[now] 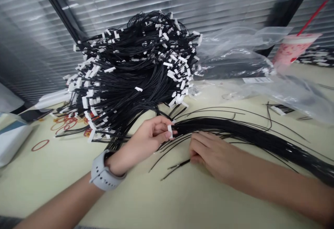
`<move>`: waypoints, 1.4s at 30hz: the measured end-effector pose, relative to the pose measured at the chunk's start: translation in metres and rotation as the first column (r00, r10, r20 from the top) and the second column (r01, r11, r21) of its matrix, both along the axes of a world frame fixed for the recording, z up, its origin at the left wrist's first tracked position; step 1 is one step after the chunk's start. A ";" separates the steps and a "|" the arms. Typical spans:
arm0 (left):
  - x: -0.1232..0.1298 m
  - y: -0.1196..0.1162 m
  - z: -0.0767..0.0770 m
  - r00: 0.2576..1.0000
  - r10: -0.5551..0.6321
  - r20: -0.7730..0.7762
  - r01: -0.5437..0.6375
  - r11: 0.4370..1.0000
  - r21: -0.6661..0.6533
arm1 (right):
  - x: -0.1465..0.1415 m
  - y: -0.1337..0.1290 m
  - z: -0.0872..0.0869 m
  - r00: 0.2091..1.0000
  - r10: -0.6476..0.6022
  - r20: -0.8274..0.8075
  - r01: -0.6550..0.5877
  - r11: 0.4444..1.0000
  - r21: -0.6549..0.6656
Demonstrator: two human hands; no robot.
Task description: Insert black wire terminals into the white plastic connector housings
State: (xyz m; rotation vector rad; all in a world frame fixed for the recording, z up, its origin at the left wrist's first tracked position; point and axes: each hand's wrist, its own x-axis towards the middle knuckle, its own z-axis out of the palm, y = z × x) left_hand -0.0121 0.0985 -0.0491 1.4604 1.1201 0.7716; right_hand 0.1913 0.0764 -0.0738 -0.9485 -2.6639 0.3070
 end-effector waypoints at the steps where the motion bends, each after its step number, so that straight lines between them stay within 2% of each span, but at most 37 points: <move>1: 0.000 0.000 0.000 1.000 0.004 0.001 -0.004 1.000 -0.006 | 0.003 0.000 0.002 1.000 -0.024 -0.013 0.023 0.999 -0.032; 4: 0.001 0.001 0.002 1.000 0.018 0.001 -0.018 0.999 -0.029 | 0.008 0.001 0.010 0.985 -0.151 -0.086 0.134 0.975 -0.174; 5: 0.001 0.002 0.003 1.000 0.023 -0.001 -0.023 0.999 -0.039 | 0.008 0.002 0.012 0.975 -0.184 -0.128 0.159 0.970 -0.187; 9: 0.001 0.002 0.004 0.999 0.039 0.011 -0.039 0.997 -0.062 | 0.007 0.007 0.018 0.944 -0.170 -0.283 0.148 0.984 -0.099; 14: 0.002 0.001 0.004 0.999 0.049 0.021 -0.048 0.998 -0.052 | 0.005 0.011 0.013 0.926 -0.197 -0.321 0.179 0.980 -0.084; 19: 0.003 -0.003 0.004 0.998 0.001 0.058 0.002 0.999 -0.046 | 0.004 0.012 0.009 0.884 -0.214 -0.416 0.198 0.977 -0.082; 25: 0.002 -0.005 0.004 0.999 -0.019 0.047 0.020 0.999 -0.030 | 0.003 0.008 0.019 0.846 -0.356 -0.398 0.290 0.932 -0.218; 31: 0.002 -0.005 0.005 0.997 -0.012 0.076 0.015 0.999 -0.039 | 0.004 0.008 0.021 0.835 -0.388 -0.389 0.343 0.922 -0.181; 36: 0.002 -0.005 0.006 0.995 0.055 0.085 -0.045 0.993 -0.105 | 0.007 0.006 0.027 0.804 -0.431 -0.409 0.383 0.902 -0.198; 42: 0.000 -0.004 0.005 0.994 0.044 0.099 -0.033 0.993 -0.112 | 0.007 0.005 0.027 0.818 -0.478 -0.320 0.430 0.878 -0.212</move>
